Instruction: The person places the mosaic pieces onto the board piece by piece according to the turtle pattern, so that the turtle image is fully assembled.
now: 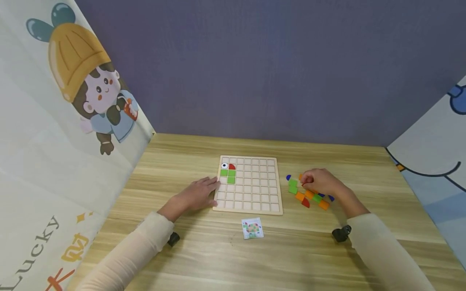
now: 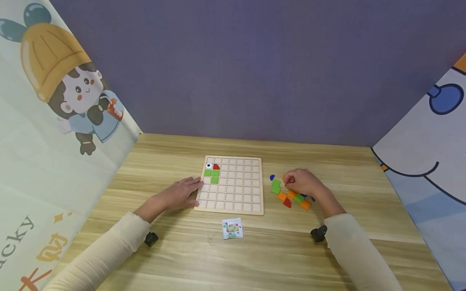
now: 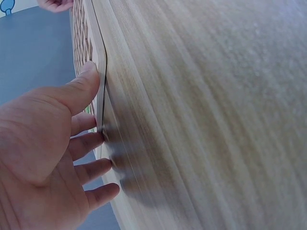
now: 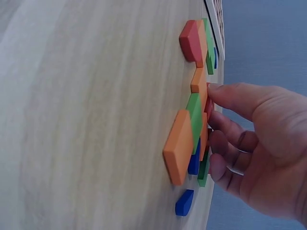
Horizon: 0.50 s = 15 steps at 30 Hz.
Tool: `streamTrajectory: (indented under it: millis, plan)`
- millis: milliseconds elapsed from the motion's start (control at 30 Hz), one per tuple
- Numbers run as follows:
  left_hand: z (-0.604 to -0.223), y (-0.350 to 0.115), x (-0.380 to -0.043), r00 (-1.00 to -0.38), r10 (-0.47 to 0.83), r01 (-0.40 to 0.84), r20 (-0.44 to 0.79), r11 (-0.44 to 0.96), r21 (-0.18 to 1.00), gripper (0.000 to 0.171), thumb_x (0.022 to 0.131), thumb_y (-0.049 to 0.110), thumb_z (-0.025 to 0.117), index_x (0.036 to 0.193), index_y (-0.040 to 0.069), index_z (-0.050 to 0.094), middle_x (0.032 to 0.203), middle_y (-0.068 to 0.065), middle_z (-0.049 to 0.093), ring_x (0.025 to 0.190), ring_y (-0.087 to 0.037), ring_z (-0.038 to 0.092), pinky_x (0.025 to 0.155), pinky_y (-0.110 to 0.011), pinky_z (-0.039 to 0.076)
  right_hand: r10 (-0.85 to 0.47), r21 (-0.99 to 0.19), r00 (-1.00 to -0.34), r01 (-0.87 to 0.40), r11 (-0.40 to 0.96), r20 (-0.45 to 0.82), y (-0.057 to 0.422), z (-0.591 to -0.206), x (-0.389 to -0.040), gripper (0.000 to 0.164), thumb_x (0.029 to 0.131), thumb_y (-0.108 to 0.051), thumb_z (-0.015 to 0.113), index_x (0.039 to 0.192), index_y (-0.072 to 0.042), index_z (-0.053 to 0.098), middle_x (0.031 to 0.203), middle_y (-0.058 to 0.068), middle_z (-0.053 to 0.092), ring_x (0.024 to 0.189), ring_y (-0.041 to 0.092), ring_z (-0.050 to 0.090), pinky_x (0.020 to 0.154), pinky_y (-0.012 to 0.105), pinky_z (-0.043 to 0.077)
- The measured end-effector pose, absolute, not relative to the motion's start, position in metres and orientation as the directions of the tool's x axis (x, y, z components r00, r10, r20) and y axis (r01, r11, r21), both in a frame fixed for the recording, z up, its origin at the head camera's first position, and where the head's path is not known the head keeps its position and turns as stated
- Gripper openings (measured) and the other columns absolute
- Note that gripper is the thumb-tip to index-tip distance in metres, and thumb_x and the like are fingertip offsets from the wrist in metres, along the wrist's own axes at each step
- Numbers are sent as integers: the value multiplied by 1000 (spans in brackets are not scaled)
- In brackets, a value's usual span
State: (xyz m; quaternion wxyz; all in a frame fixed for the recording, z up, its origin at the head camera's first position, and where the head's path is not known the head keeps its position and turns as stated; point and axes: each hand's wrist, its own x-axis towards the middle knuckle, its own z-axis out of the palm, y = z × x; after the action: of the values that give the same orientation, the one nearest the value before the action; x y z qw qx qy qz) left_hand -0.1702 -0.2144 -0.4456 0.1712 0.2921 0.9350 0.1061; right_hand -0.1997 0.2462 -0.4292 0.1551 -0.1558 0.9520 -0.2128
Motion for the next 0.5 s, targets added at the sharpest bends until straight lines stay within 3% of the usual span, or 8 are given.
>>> streamTrajectory:
  millis: [500]
  plan:
    - [-445, -214, -169, -770, 587, 513, -249, 802, 305, 76, 98, 42, 65, 158, 6, 36, 168, -15, 27, 154, -42, 27, 122, -62, 29, -312, -412, -925, -203, 888, -216, 246, -435, -197, 7, 94, -16, 70, 99, -10, 69, 86, 0, 67, 72, 12, 57, 66, 28, 48]
